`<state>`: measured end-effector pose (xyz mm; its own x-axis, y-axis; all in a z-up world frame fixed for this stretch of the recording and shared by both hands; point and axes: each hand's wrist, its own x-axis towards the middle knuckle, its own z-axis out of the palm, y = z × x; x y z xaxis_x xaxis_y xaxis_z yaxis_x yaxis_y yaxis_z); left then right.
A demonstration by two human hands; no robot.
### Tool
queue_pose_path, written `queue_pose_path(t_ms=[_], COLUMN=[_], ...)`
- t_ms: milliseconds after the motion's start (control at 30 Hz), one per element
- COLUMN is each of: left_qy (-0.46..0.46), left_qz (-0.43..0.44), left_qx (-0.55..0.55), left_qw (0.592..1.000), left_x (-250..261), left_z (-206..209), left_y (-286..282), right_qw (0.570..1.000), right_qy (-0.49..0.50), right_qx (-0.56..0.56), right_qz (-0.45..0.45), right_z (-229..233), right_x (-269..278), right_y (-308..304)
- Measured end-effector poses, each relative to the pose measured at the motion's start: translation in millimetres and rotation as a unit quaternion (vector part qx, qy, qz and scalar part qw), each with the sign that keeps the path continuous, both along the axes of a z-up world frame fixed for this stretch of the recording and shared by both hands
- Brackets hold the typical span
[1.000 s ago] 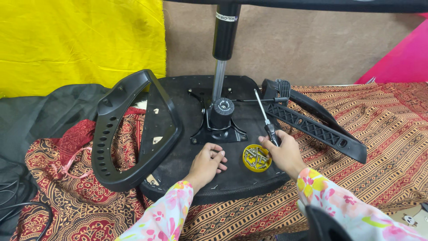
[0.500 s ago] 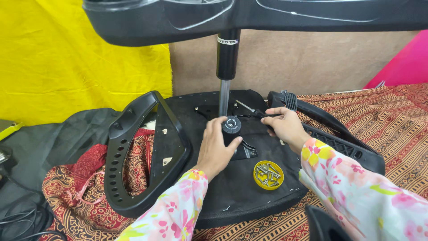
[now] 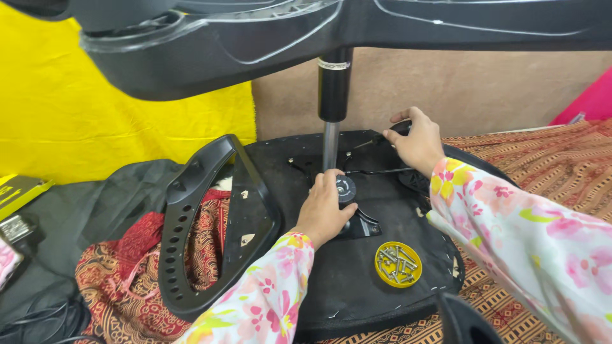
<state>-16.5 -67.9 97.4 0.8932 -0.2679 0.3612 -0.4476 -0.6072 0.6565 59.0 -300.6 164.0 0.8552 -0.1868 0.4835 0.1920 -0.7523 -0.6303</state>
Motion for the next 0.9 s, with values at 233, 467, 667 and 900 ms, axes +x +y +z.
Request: queue_pose_path(t_ms=[233,467,667,900], left_qy=[0.02,0.04,0.054,0.049], left_qz=[0.006,0.024,0.038,0.04], left_qx=[-0.014,-0.021,-0.028,-0.035], left_qw=[1.0,0.999,0.997,0.997], left_x=[-8,-12,-15,-15], left_z=[9,14,17,18], left_y=[0,-3,-6,-6], right_qw=[0.993,0.984,0.98,0.975], right_qy=[-0.032,-0.001,0.017,0.006], right_qx=[-0.096,-0.153,-0.166,-0.194], right_qz=[0.057,0.091,0.105,0.108], right_z=[-2,1,5,6], right_x=[50,70,75,80], right_y=[-1,2,9,11])
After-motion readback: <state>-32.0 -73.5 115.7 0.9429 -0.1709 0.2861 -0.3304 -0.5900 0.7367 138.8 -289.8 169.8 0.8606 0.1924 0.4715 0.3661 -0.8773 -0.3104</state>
